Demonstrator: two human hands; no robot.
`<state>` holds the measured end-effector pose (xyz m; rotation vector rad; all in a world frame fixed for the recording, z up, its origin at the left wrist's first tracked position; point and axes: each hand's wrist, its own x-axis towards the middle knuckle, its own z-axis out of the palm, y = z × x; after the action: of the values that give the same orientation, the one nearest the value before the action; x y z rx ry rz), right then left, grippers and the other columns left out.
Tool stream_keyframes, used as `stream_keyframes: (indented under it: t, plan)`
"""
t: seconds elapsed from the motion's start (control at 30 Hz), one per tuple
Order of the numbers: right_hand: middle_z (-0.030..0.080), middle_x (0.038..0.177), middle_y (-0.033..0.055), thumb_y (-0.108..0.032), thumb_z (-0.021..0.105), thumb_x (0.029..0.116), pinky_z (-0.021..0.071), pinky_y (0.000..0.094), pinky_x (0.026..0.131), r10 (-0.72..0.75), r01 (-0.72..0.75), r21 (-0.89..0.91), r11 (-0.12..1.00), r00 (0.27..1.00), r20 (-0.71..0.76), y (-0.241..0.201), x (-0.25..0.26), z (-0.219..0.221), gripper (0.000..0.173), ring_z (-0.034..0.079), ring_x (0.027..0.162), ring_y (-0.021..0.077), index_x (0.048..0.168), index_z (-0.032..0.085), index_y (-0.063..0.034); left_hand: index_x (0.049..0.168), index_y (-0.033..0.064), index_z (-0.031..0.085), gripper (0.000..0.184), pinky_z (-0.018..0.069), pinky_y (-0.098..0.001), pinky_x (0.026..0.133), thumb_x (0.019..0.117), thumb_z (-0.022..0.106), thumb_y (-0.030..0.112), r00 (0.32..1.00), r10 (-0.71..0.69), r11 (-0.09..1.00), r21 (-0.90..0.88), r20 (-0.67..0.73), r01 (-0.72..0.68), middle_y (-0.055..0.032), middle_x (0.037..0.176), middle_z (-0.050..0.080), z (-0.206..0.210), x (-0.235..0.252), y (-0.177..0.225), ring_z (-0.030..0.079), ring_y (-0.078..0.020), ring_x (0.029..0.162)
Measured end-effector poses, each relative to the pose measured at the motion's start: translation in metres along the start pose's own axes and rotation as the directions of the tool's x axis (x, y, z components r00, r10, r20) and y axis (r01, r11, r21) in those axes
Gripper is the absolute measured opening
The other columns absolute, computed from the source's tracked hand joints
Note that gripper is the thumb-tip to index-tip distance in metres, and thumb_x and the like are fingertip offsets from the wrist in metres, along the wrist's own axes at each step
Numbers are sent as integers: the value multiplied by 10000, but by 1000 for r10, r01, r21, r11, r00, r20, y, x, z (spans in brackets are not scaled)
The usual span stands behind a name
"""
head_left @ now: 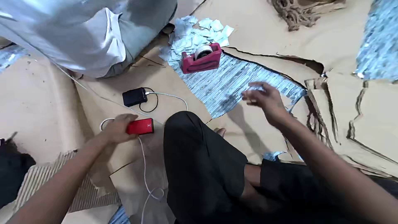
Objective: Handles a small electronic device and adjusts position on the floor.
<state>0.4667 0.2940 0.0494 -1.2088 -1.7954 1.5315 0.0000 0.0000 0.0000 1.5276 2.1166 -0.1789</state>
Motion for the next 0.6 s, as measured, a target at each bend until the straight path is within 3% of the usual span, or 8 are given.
stream_keyframes:
  t: [0.07, 0.2, 0.3, 0.37, 0.43, 0.5, 0.57, 0.6]
  plan:
    - [722, 1116, 145, -167, 588, 1031, 605, 452, 869, 88, -83, -66, 994, 994, 68, 56, -57, -16, 428, 723, 977, 245, 1421, 493, -16, 1573, 126, 397, 1014, 385, -662, 1098, 736, 927, 338, 996, -47, 980, 195, 75, 31, -157, 1577, 439, 22, -7, 3, 471, -400, 1398]
    - [742, 1050, 126, -139, 589, 1022, 618, 443, 798, 168, -174, -85, 981, 983, -68, 120, -132, -44, 369, 736, 894, 243, 1370, 550, -22, 1488, 112, 515, 861, 486, -629, 1003, 749, 915, 296, 997, -49, 966, 257, 60, 32, -155, 1435, 575, 10, -3, 6, 587, -395, 1263]
    - [751, 974, 84, -147, 616, 989, 623, 385, 760, 164, -176, -103, 979, 979, -119, 134, -157, -49, 324, 739, 842, 198, 1286, 604, -19, 1446, 86, 554, 800, 511, -649, 964, 776, 894, 360, 994, -108, 992, 75, 35, 105, -189, 1325, 634, -5, -15, 12, 635, -395, 1188]
    - [746, 971, 69, -169, 634, 979, 614, 384, 773, 116, -125, -118, 985, 990, -79, 130, -156, -43, 329, 729, 847, 178, 1276, 608, -30, 1435, 37, 556, 695, 488, -639, 1004, 852, 856, 265, 982, -187, 954, -239, -1, 181, -235, 1274, 649, -20, -35, 23, 639, -399, 1168]
    - [749, 958, 45, -190, 645, 978, 613, 372, 760, 52, -57, -116, 992, 998, -40, 121, -154, -32, 322, 726, 837, 160, 1271, 622, -58, 1402, 29, 574, 475, 538, -518, 921, 959, 705, 139, 972, -232, 771, -616, -36, 162, -199, 1188, 678, -33, -63, 42, 668, -304, 1037]
    - [753, 977, 24, -257, 649, 979, 623, 367, 770, 10, -9, -105, 994, 1000, 16, 109, -150, -17, 338, 732, 860, 154, 1274, 634, -94, 1231, 105, 643, 374, 600, -333, 773, 929, 521, 290, 953, -276, 492, -870, -126, 28, -47, 1016, 732, -40, -89, 65, 706, -131, 876]
    - [757, 985, -17, -326, 642, 967, 621, 343, 757, -52, 64, -130, 989, 994, 95, 98, -151, 0, 366, 726, 859, 122, 1271, 647, -122, 1194, 162, 668, 437, 632, -361, 770, 927, 500, 464, 933, -294, 162, -973, -205, -163, -70, 1099, 755, -50, -116, 91, 743, -180, 935]
    - [756, 991, -44, -357, 635, 969, 619, 328, 752, -94, 116, -155, 981, 985, 145, 95, -152, 8, 375, 720, 857, 97, 1272, 649, -135, 1209, 171, 674, 473, 637, -377, 757, 951, 454, 502, 924, -286, 68, -967, -254, -245, -96, 1155, 745, -55, -126, 103, 747, -209, 948]
